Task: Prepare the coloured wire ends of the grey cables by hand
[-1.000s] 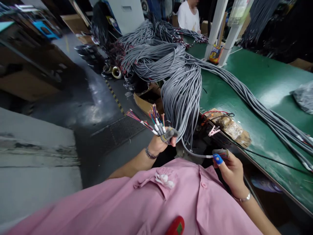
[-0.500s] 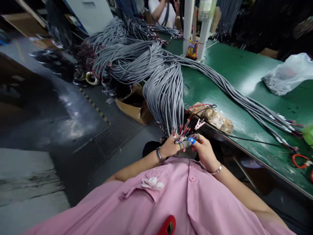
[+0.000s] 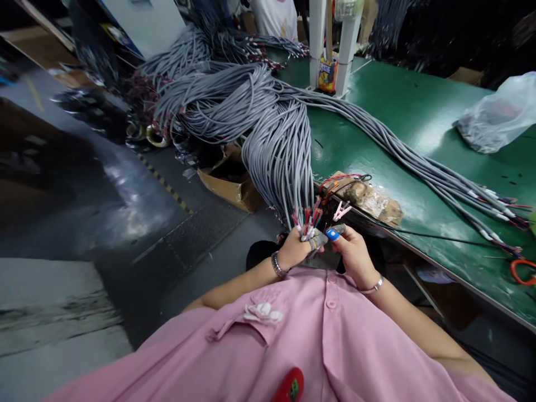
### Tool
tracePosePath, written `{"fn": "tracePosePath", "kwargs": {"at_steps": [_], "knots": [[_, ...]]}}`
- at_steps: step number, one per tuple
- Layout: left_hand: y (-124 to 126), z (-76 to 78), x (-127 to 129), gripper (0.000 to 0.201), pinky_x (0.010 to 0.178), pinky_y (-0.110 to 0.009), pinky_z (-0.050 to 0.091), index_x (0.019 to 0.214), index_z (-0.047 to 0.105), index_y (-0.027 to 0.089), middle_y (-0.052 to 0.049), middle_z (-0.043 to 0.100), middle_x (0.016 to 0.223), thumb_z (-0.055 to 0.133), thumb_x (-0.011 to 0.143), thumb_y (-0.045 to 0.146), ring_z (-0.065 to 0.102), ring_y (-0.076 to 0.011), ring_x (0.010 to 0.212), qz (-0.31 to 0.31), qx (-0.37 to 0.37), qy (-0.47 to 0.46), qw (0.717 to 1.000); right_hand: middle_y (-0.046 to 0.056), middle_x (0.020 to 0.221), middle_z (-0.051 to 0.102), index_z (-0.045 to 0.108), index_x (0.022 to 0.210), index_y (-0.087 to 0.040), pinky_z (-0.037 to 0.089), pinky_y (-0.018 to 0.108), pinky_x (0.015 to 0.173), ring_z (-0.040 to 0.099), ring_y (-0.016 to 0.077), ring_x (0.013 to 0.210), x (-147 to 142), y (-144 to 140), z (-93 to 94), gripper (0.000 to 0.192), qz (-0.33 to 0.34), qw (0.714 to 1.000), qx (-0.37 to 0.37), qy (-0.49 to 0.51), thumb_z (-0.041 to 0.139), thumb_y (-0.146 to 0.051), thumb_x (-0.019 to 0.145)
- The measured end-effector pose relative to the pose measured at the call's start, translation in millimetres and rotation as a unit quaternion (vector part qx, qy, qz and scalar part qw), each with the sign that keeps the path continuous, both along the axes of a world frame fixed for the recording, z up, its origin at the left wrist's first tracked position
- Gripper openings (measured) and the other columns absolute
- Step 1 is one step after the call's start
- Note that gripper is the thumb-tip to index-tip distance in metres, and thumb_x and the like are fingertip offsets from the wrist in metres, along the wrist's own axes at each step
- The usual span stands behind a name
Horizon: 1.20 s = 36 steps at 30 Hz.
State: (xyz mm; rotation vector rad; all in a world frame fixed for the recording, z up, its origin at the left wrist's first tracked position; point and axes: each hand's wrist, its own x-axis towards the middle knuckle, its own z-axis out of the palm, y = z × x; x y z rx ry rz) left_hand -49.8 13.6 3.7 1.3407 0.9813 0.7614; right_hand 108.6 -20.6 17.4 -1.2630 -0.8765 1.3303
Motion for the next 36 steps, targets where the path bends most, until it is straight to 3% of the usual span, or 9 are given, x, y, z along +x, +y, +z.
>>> {"fn": "tracePosePath", "kwargs": {"at_steps": [8, 11, 22, 26, 30, 36], "knots": [[-2.2, -1.1, 6.8, 0.025, 0.053, -0.023, 0.043, 0.066, 0.067, 0.013, -0.003, 0.063, 0.057, 0.069, 0.074, 0.036, 0.056, -0.0113, 0.052, 0.153, -0.021, -0.107, 0.982, -0.005, 0.059, 0.052, 0.063, 0.076, -0.018, 0.033, 0.023, 0.052, 0.041, 0.0081, 0.053, -4.8, -1.4, -8.9, 0.020, 0.008, 0.999, 0.009, 0.039, 0.074, -0.035, 0.073], [-1.9, 0.5, 9.0, 0.021, 0.052, -0.024, 0.043, 0.066, 0.067, 0.013, -0.002, 0.061, 0.054, 0.070, 0.072, 0.034, 0.055, -0.0118, 0.051, 0.179, -0.030, -0.132, 0.974, -0.005, 0.059, 0.052, 0.063, 0.075, -0.018, 0.033, 0.023, 0.052, 0.040, 0.0082, 0.053, -7.2, -1.3, -8.9, 0.020, 0.012, 0.999, 0.006, 0.034, 0.074, -0.035, 0.074], [1.9, -6.7, 9.7, 0.030, 0.052, -0.024, 0.040, 0.055, 0.061, 0.014, -0.002, 0.058, 0.052, 0.068, 0.075, 0.035, 0.052, -0.0102, 0.049, 0.128, -0.010, -0.094, 0.987, -0.003, 0.064, 0.056, 0.067, 0.077, -0.020, 0.039, 0.024, 0.058, 0.046, 0.0101, 0.061, 5.2, -5.2, -8.8, 0.016, 0.034, 0.999, 0.035, -0.002, 0.072, -0.035, 0.077], [0.6, -9.2, 8.5, 0.029, 0.052, -0.024, 0.040, 0.057, 0.063, 0.014, -0.003, 0.060, 0.053, 0.069, 0.075, 0.036, 0.053, -0.0107, 0.050, 0.110, -0.009, -0.068, 0.992, -0.001, 0.074, 0.061, 0.068, 0.088, -0.021, 0.043, 0.025, 0.061, 0.050, 0.0110, 0.064, 15.3, -1.3, -10.1, 0.020, 0.036, 0.997, -0.001, 0.069, 0.068, -0.039, 0.079], [-1.3, -2.1, 7.4, 0.028, 0.053, -0.023, 0.040, 0.059, 0.065, 0.014, -0.002, 0.061, 0.054, 0.070, 0.073, 0.037, 0.053, -0.0106, 0.051, 0.094, -0.006, -0.027, 0.995, 0.001, 0.086, 0.065, 0.067, 0.092, -0.022, 0.045, 0.025, 0.063, 0.054, 0.0106, 0.065, 21.7, 5.3, -11.3, 0.024, 0.038, 0.988, -0.048, 0.141, 0.070, -0.040, 0.077], [-3.4, 12.3, 6.1, 0.029, 0.052, -0.023, 0.040, 0.057, 0.063, 0.014, -0.002, 0.061, 0.056, 0.071, 0.073, 0.037, 0.054, -0.0111, 0.053, 0.044, -0.008, 0.018, 0.999, 0.000, 0.076, 0.064, 0.066, 0.085, -0.019, 0.042, 0.024, 0.060, 0.052, 0.0104, 0.063, 24.6, 8.5, -10.1, 0.027, 0.060, 0.998, -0.019, 0.012, 0.068, -0.045, 0.079]]}}
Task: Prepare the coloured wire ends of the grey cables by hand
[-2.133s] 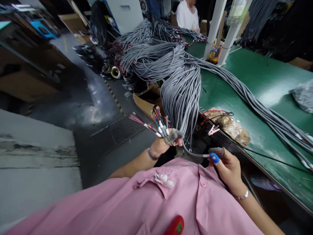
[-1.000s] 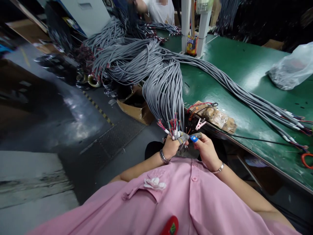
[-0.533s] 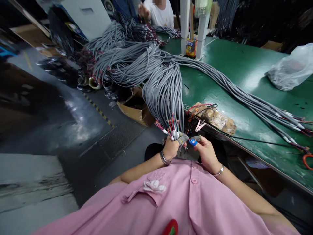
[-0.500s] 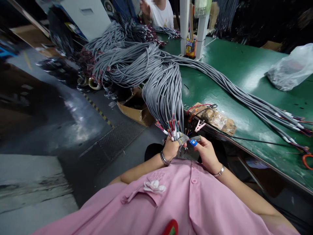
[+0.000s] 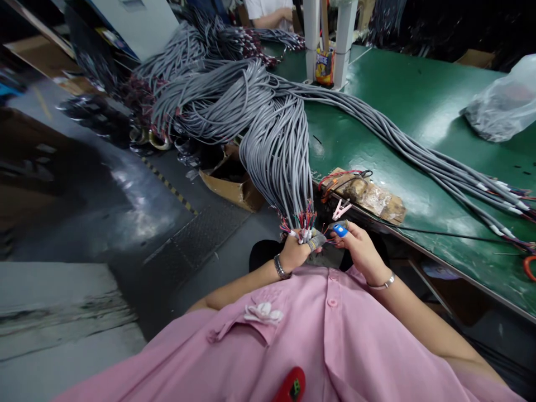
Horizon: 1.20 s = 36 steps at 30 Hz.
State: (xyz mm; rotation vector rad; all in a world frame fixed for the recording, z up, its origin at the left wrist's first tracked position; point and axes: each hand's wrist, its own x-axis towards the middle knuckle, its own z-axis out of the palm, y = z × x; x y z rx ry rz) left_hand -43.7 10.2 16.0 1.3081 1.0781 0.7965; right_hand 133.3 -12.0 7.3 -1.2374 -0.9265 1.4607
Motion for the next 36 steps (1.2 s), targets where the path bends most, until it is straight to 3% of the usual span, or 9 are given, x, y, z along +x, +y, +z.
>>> {"fn": "tracePosePath", "kwargs": {"at_steps": [7, 10, 14, 17, 21, 25, 29, 33, 36], "knots": [[0.8, -3.5, 0.1, 0.030, 0.056, -0.024, 0.042, 0.057, 0.063, 0.014, -0.003, 0.061, 0.056, 0.068, 0.076, 0.037, 0.056, -0.0125, 0.056, -0.015, 0.031, 0.030, 0.999, -0.001, 0.070, 0.060, 0.063, 0.077, -0.019, 0.042, 0.027, 0.061, 0.051, 0.0125, 0.063, -2.2, -1.5, -2.0, 0.022, 0.003, 0.996, 0.059, -0.062, 0.070, -0.039, 0.077], [1.0, -10.3, 0.0, 0.030, 0.057, -0.025, 0.041, 0.057, 0.061, 0.015, -0.002, 0.060, 0.055, 0.064, 0.079, 0.035, 0.054, -0.0123, 0.055, -0.027, 0.053, 0.036, 0.998, 0.001, 0.072, 0.059, 0.063, 0.079, -0.019, 0.041, 0.029, 0.062, 0.051, 0.0144, 0.065, -4.8, -8.6, 1.2, 0.015, -0.015, 0.971, 0.137, -0.195, 0.062, -0.034, 0.082], [-0.6, -18.4, 0.7, 0.025, 0.054, -0.025, 0.037, 0.058, 0.056, 0.016, 0.000, 0.055, 0.055, 0.064, 0.076, 0.030, 0.046, -0.0108, 0.053, -0.029, 0.087, 0.058, 0.994, 0.005, 0.075, 0.056, 0.062, 0.077, -0.017, 0.036, 0.033, 0.066, 0.048, 0.0180, 0.071, -6.0, -18.5, 14.7, 0.013, 0.009, 0.825, 0.295, -0.482, 0.056, -0.026, 0.085], [-1.5, -20.9, 0.4, 0.022, 0.054, -0.025, 0.034, 0.056, 0.051, 0.017, 0.001, 0.051, 0.055, 0.066, 0.070, 0.024, 0.042, -0.0110, 0.054, -0.032, 0.120, 0.077, 0.989, 0.007, 0.076, 0.056, 0.059, 0.073, -0.017, 0.032, 0.035, 0.066, 0.045, 0.0194, 0.071, -7.4, -16.2, 24.3, 0.018, 0.070, 0.715, 0.365, -0.592, 0.055, -0.028, 0.086], [-0.9, -18.8, -3.5, 0.023, 0.055, -0.026, 0.035, 0.051, 0.051, 0.018, 0.000, 0.051, 0.052, 0.069, 0.065, 0.022, 0.045, -0.0130, 0.056, -0.064, 0.109, 0.066, 0.990, 0.007, 0.079, 0.056, 0.060, 0.080, -0.018, 0.031, 0.035, 0.067, 0.045, 0.0203, 0.074, -12.2, -4.8, 30.6, 0.014, 0.126, 0.672, 0.377, -0.624, 0.054, -0.028, 0.087], [0.0, -13.9, -10.4, 0.025, 0.056, -0.026, 0.039, 0.053, 0.058, 0.018, 0.000, 0.055, 0.052, 0.071, 0.068, 0.033, 0.051, -0.0143, 0.057, -0.077, 0.049, 0.007, 0.996, 0.007, 0.078, 0.056, 0.064, 0.083, -0.018, 0.032, 0.035, 0.067, 0.046, 0.0206, 0.072, -10.5, -4.7, 32.0, 0.018, 0.079, 0.720, 0.363, -0.585, 0.050, -0.028, 0.089], [2.8, -12.6, -15.5, 0.031, 0.055, -0.026, 0.040, 0.057, 0.064, 0.015, -0.003, 0.060, 0.054, 0.067, 0.074, 0.041, 0.053, -0.0127, 0.053, -0.068, 0.014, -0.049, 0.996, 0.008, 0.085, 0.062, 0.067, 0.100, -0.022, 0.039, 0.036, 0.072, 0.053, 0.0220, 0.080, 4.2, -15.3, 24.6, 0.021, 0.005, 0.839, 0.326, -0.436, 0.054, -0.034, 0.089], [11.0, -13.2, -13.7, 0.031, 0.050, -0.025, 0.039, 0.056, 0.063, 0.013, -0.003, 0.058, 0.050, 0.072, 0.068, 0.041, 0.052, -0.0111, 0.048, -0.048, -0.059, -0.154, 0.985, 0.005, 0.081, 0.064, 0.068, 0.096, -0.024, 0.043, 0.034, 0.070, 0.055, 0.0193, 0.073, 19.0, -14.0, 3.1, 0.028, -0.100, 0.949, 0.169, -0.247, 0.052, -0.045, 0.090], [21.5, -11.8, -9.1, 0.030, 0.047, -0.024, 0.038, 0.059, 0.063, 0.013, -0.003, 0.058, 0.047, 0.074, 0.063, 0.040, 0.052, -0.0110, 0.044, -0.069, -0.117, -0.198, 0.971, 0.004, 0.079, 0.063, 0.067, 0.095, -0.021, 0.043, 0.030, 0.062, 0.052, 0.0149, 0.064, 21.8, 0.4, -12.2, 0.042, -0.118, 0.987, 0.064, -0.089, 0.048, -0.058, 0.088]]}}
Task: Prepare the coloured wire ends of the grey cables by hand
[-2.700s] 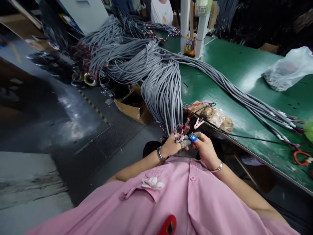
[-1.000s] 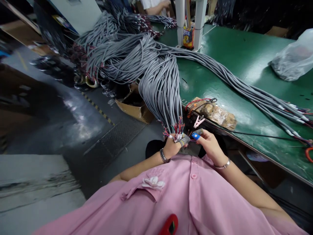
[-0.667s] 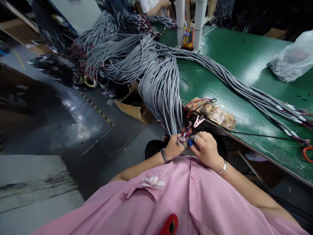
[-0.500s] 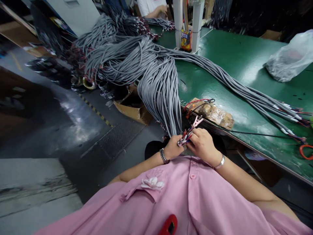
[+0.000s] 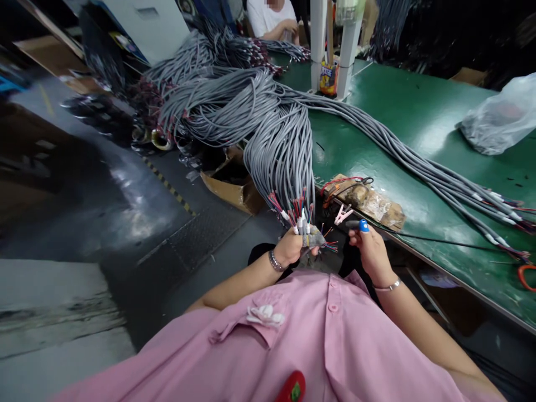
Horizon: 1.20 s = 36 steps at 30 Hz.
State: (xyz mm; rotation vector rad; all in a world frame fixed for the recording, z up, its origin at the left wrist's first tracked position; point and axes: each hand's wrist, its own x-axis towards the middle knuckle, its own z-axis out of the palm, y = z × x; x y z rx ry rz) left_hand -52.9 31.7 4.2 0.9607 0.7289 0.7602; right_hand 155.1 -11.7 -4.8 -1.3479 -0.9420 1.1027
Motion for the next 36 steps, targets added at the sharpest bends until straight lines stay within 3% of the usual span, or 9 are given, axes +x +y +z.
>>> {"fn": "tracePosePath", "kwargs": {"at_steps": [6, 9, 12, 16, 22, 28, 36], "knots": [[10.8, -1.5, 13.5, 0.025, 0.046, -0.024, 0.039, 0.060, 0.063, 0.013, 0.000, 0.055, 0.045, 0.076, 0.060, 0.035, 0.049, -0.0101, 0.040, -0.043, -0.022, -0.022, 0.999, 0.004, 0.082, 0.066, 0.067, 0.089, -0.020, 0.046, 0.027, 0.058, 0.054, 0.0120, 0.060, -8.6, 25.9, -1.7, 0.054, 0.099, 0.974, -0.083, 0.187, 0.053, -0.070, 0.077], [4.4, -5.6, 19.2, 0.027, 0.049, -0.023, 0.039, 0.056, 0.061, 0.013, -0.002, 0.057, 0.048, 0.073, 0.065, 0.035, 0.052, -0.0103, 0.045, -0.009, 0.017, 0.012, 1.000, 0.004, 0.083, 0.066, 0.067, 0.090, -0.019, 0.046, 0.027, 0.059, 0.055, 0.0121, 0.061, -11.0, 20.9, 2.7, 0.047, 0.150, 0.961, -0.087, 0.215, 0.061, -0.064, 0.076], [-2.2, -7.2, 22.5, 0.032, 0.052, -0.024, 0.039, 0.054, 0.060, 0.013, -0.003, 0.057, 0.050, 0.069, 0.071, 0.039, 0.051, -0.0102, 0.048, 0.020, 0.064, 0.053, 0.996, 0.003, 0.080, 0.066, 0.067, 0.088, -0.020, 0.046, 0.026, 0.060, 0.055, 0.0126, 0.063, -11.2, 10.3, 6.5, 0.036, 0.171, 0.966, -0.072, 0.178, 0.071, -0.053, 0.073], [-4.5, -4.9, 24.9, 0.037, 0.055, -0.025, 0.041, 0.052, 0.060, 0.014, -0.003, 0.057, 0.049, 0.068, 0.072, 0.044, 0.051, -0.0110, 0.050, 0.022, 0.087, 0.075, 0.993, 0.000, 0.075, 0.065, 0.068, 0.082, -0.020, 0.045, 0.026, 0.060, 0.054, 0.0129, 0.064, -12.6, 3.1, 12.6, 0.026, 0.151, 0.982, -0.049, 0.105, 0.075, -0.043, 0.071], [-6.9, -5.5, 25.4, 0.035, 0.056, -0.026, 0.041, 0.053, 0.061, 0.014, -0.003, 0.058, 0.051, 0.068, 0.073, 0.042, 0.051, -0.0112, 0.050, 0.044, 0.095, 0.082, 0.991, -0.001, 0.066, 0.061, 0.067, 0.073, -0.020, 0.043, 0.026, 0.056, 0.050, 0.0121, 0.059, -18.1, 0.0, 16.3, 0.025, 0.096, 0.992, -0.039, 0.075, 0.076, -0.043, 0.069], [-11.0, -4.6, 25.6, 0.032, 0.055, -0.026, 0.041, 0.054, 0.060, 0.015, -0.002, 0.056, 0.049, 0.068, 0.073, 0.039, 0.050, -0.0109, 0.049, 0.103, 0.084, 0.105, 0.986, -0.001, 0.066, 0.061, 0.066, 0.071, -0.020, 0.042, 0.026, 0.055, 0.048, 0.0122, 0.059, -20.8, -4.7, 13.9, 0.028, 0.068, 0.994, -0.042, 0.075, 0.076, -0.046, 0.068], [-10.3, -1.1, 26.6, 0.030, 0.055, -0.025, 0.041, 0.053, 0.060, 0.015, -0.001, 0.055, 0.048, 0.069, 0.072, 0.037, 0.051, -0.0105, 0.048, 0.105, 0.076, 0.085, 0.988, 0.000, 0.069, 0.063, 0.067, 0.077, -0.020, 0.045, 0.027, 0.060, 0.051, 0.0114, 0.058, -11.9, -1.2, 1.5, 0.030, 0.077, 0.986, -0.057, 0.137, 0.072, -0.050, 0.073]]}}
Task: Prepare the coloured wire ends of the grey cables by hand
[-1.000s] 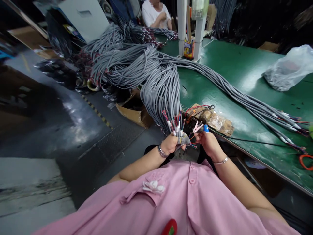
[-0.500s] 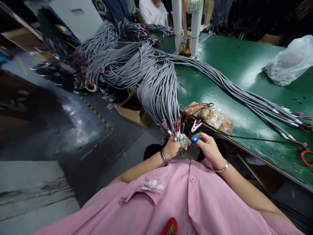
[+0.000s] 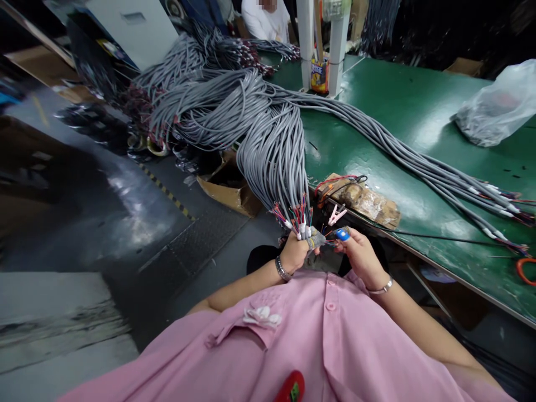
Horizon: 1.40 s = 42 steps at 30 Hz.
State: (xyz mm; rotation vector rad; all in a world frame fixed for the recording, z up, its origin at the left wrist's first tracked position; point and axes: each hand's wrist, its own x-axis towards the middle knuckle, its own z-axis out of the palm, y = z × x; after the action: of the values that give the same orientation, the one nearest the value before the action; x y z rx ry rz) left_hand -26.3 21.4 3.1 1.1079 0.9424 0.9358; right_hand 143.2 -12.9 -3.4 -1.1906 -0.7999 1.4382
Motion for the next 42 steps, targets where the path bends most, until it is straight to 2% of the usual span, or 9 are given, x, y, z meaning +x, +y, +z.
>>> {"fn": "tracePosePath", "kwargs": {"at_steps": [4, 8, 16, 20, 26, 33, 35, 39, 42], "knots": [[4.1, 0.8, 0.8, 0.029, 0.050, -0.024, 0.039, 0.055, 0.060, 0.014, -0.001, 0.056, 0.046, 0.071, 0.069, 0.036, 0.050, -0.0098, 0.044, -0.026, -0.027, -0.042, 0.998, 0.003, 0.077, 0.066, 0.068, 0.087, -0.020, 0.048, 0.027, 0.058, 0.054, 0.0115, 0.057, 9.9, 16.5, -8.9, 0.046, -0.016, 0.995, -0.050, 0.086, 0.059, -0.064, 0.078], [9.9, 4.0, 5.2, 0.026, 0.047, -0.024, 0.037, 0.057, 0.062, 0.013, -0.001, 0.056, 0.045, 0.072, 0.068, 0.035, 0.049, -0.0096, 0.041, -0.040, -0.047, -0.064, 0.996, 0.004, 0.083, 0.068, 0.067, 0.086, -0.020, 0.049, 0.027, 0.059, 0.057, 0.0117, 0.060, 8.5, 36.9, -6.9, 0.051, 0.016, 0.993, -0.035, 0.108, 0.057, -0.069, 0.076], [13.8, 6.8, 14.0, 0.034, 0.049, -0.024, 0.037, 0.048, 0.055, 0.014, 0.000, 0.053, 0.043, 0.070, 0.071, 0.034, 0.047, -0.0086, 0.041, -0.049, -0.024, -0.051, 0.997, 0.003, 0.065, 0.063, 0.066, 0.082, -0.020, 0.048, 0.029, 0.055, 0.058, 0.0157, 0.058, -6.8, 51.1, 2.0, 0.057, 0.017, 0.990, -0.026, 0.135, 0.060, -0.075, 0.068], [12.3, 6.9, 14.0, 0.034, 0.049, -0.024, 0.036, 0.047, 0.054, 0.014, 0.000, 0.053, 0.043, 0.071, 0.070, 0.032, 0.046, -0.0082, 0.041, -0.047, -0.020, -0.041, 0.998, 0.001, 0.058, 0.061, 0.064, 0.082, -0.021, 0.050, 0.030, 0.055, 0.061, 0.0183, 0.061, -11.5, 54.8, -3.8, 0.051, 0.000, 0.982, -0.012, 0.187, 0.065, -0.070, 0.068], [12.4, 8.5, 14.2, 0.033, 0.048, -0.024, 0.035, 0.047, 0.055, 0.014, 0.000, 0.052, 0.041, 0.071, 0.069, 0.032, 0.045, -0.0082, 0.040, -0.049, -0.029, -0.016, 0.998, 0.000, 0.064, 0.065, 0.063, 0.082, -0.020, 0.050, 0.027, 0.054, 0.059, 0.0139, 0.056, -12.9, 56.3, -10.1, 0.038, -0.018, 0.955, -0.036, 0.293, 0.070, -0.056, 0.073], [4.7, 10.3, 5.7, 0.030, 0.050, -0.023, 0.037, 0.049, 0.058, 0.013, -0.001, 0.055, 0.044, 0.070, 0.070, 0.031, 0.049, -0.0090, 0.043, -0.048, -0.028, -0.028, 0.998, 0.004, 0.080, 0.070, 0.065, 0.085, -0.019, 0.052, 0.026, 0.054, 0.061, 0.0136, 0.060, -4.9, 49.0, -11.6, 0.051, 0.038, 0.948, -0.055, 0.312, 0.059, -0.068, 0.075], [2.7, 10.4, 2.9, 0.028, 0.050, -0.023, 0.037, 0.051, 0.059, 0.013, -0.002, 0.056, 0.045, 0.070, 0.070, 0.031, 0.050, -0.0095, 0.043, -0.038, -0.032, -0.033, 0.998, 0.004, 0.082, 0.071, 0.065, 0.085, -0.019, 0.053, 0.026, 0.055, 0.062, 0.0137, 0.063, -3.1, 47.7, -11.1, 0.048, 0.052, 0.946, -0.052, 0.317, 0.058, -0.066, 0.077], [3.7, 9.4, 2.8, 0.024, 0.048, -0.024, 0.037, 0.055, 0.062, 0.013, -0.002, 0.056, 0.045, 0.068, 0.069, 0.031, 0.050, -0.0102, 0.042, -0.015, -0.040, -0.042, 0.998, 0.002, 0.079, 0.070, 0.066, 0.083, -0.019, 0.052, 0.024, 0.060, 0.063, 0.0129, 0.067, -2.7, 47.6, -11.2, 0.029, 0.011, 0.960, -0.017, 0.281, 0.066, -0.048, 0.081], [7.0, 8.2, 7.0, 0.025, 0.047, -0.023, 0.037, 0.053, 0.061, 0.013, -0.001, 0.055, 0.043, 0.068, 0.070, 0.030, 0.049, -0.0102, 0.041, -0.009, -0.041, -0.039, 0.998, 0.002, 0.072, 0.068, 0.067, 0.083, -0.017, 0.051, 0.024, 0.057, 0.061, 0.0123, 0.061, -4.1, 48.5, -12.8, 0.029, -0.008, 0.969, 0.001, 0.246, 0.065, -0.046, 0.082]]}}
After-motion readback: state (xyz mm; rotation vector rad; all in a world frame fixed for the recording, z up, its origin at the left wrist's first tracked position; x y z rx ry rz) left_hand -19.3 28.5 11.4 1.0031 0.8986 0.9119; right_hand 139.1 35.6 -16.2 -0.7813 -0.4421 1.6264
